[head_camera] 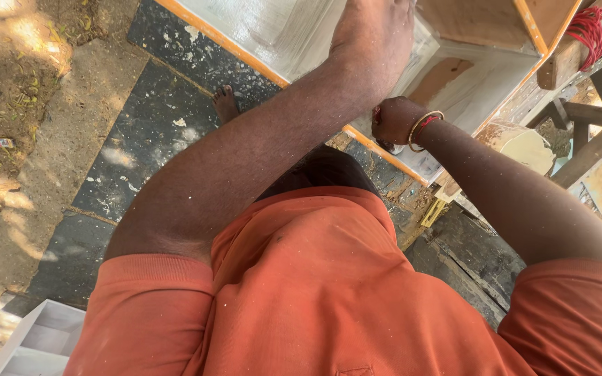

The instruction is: The person applies a white substance to the inner surfaces of a wooden box using a brush and their fingers. They dip the brush into a container, spread the substance across the wood, and use their hand to rub it into the joints and flat surfaces.

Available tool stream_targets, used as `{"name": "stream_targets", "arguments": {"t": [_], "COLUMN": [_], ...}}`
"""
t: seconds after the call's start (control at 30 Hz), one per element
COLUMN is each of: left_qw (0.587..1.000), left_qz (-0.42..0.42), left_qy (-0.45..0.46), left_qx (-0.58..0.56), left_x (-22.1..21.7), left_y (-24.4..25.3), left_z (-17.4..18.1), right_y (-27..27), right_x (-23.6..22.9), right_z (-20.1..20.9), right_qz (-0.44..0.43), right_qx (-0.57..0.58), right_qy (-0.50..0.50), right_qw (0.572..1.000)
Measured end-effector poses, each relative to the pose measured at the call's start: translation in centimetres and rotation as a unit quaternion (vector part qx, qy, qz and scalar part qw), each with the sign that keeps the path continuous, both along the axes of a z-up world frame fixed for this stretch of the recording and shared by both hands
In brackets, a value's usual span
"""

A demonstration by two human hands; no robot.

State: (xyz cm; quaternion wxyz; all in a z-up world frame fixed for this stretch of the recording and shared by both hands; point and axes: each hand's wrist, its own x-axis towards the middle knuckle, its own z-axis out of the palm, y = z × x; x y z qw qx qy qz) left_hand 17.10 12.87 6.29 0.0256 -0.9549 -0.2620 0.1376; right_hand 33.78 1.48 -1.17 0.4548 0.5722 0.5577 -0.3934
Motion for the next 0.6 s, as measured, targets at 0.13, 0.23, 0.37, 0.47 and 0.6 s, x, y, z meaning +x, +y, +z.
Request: {"name": "stream_targets", "arguments": {"t": [0.13,0.23,0.37,0.47,0.6], "left_qw": [1.0,1.0,1.0,1.0,1.0], "left_qz": [0.003,-0.003,0.0,0.001,0.01], "left_qy": [0.005,0.003,0.007,0.011,0.002], "left_qx": [0.0,0.001,-0.003,0.0,0.008], "left_x": [-0.2,0.3,0.4,0.1,0.1], "left_y": [-0.1,-0.3,-0.4,-0.4,-0.2], "left_z": [-0.2,-0.3,-0.6,-0.6,-0.4], "right_y": [3.1,5.9,6.0,2.0,-2.5], "right_x": [2.9,5.2,6.2,5.0,3.4], "right_z": [-0.4,-0.9,-3.6,-7.0,-11.2], "right_qz": [0.013,0.092,0.166,0.114,0.055], "right_qx": [-0.081,0.092,0.175,0.117,0.161], "right_qy": [-0.049,-0.073,-0.16,-0.067,0.213], "right_qw": [0.995,0.989,0.957,0.984,0.962]}}
